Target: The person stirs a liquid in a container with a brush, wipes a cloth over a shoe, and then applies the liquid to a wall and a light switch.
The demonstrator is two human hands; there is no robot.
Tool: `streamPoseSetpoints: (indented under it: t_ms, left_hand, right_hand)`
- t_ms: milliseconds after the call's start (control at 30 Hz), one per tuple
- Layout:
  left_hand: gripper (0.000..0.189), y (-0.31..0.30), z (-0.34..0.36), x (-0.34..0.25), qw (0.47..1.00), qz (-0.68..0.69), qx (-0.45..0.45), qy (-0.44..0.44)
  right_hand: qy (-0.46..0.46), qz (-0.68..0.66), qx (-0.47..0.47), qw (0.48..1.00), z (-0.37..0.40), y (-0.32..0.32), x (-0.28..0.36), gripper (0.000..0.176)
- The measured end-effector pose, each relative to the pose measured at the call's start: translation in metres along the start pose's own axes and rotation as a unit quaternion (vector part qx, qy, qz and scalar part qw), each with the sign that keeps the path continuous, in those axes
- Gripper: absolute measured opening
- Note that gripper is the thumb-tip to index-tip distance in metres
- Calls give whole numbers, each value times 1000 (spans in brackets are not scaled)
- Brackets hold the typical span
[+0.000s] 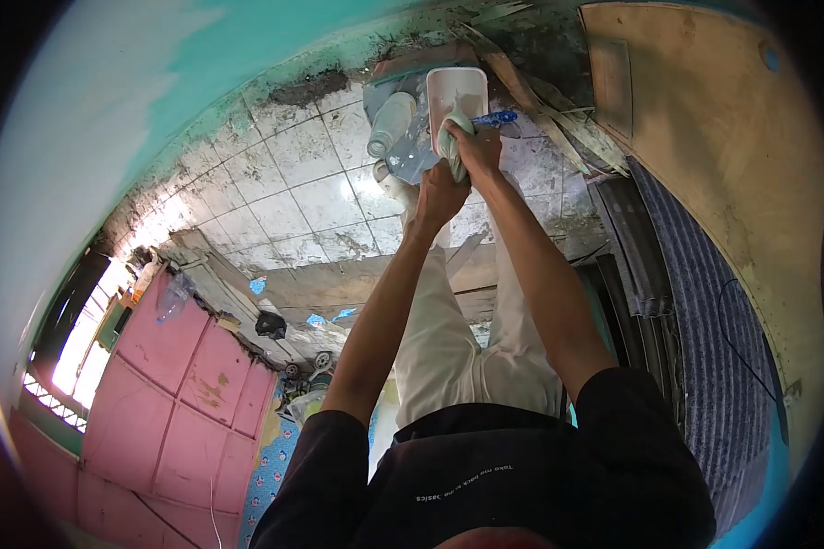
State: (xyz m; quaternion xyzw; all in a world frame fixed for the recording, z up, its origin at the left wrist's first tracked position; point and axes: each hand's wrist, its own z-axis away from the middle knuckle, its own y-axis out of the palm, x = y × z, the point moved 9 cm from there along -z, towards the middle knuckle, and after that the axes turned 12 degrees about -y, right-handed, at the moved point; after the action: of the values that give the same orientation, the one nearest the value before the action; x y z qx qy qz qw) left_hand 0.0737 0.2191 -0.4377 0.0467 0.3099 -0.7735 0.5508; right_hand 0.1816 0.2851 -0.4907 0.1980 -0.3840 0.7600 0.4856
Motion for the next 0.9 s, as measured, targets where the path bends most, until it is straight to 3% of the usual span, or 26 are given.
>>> streamPoseSetpoints:
  t_ms: [433, 667, 900]
  left_hand:
    - [31, 2, -9, 0, 1000, 0, 4, 18]
    - [23, -11, -4, -15, 998, 7, -27, 58]
    - [24, -10, -8, -13, 999, 3, -4, 44]
  right_hand:
    - [29, -10, 42, 999, -13, 13, -20, 53]
    - [8, -11, 41, 999, -27, 22, -28, 41]
    - [23, -46, 18, 999, -21, 18, -23, 35]
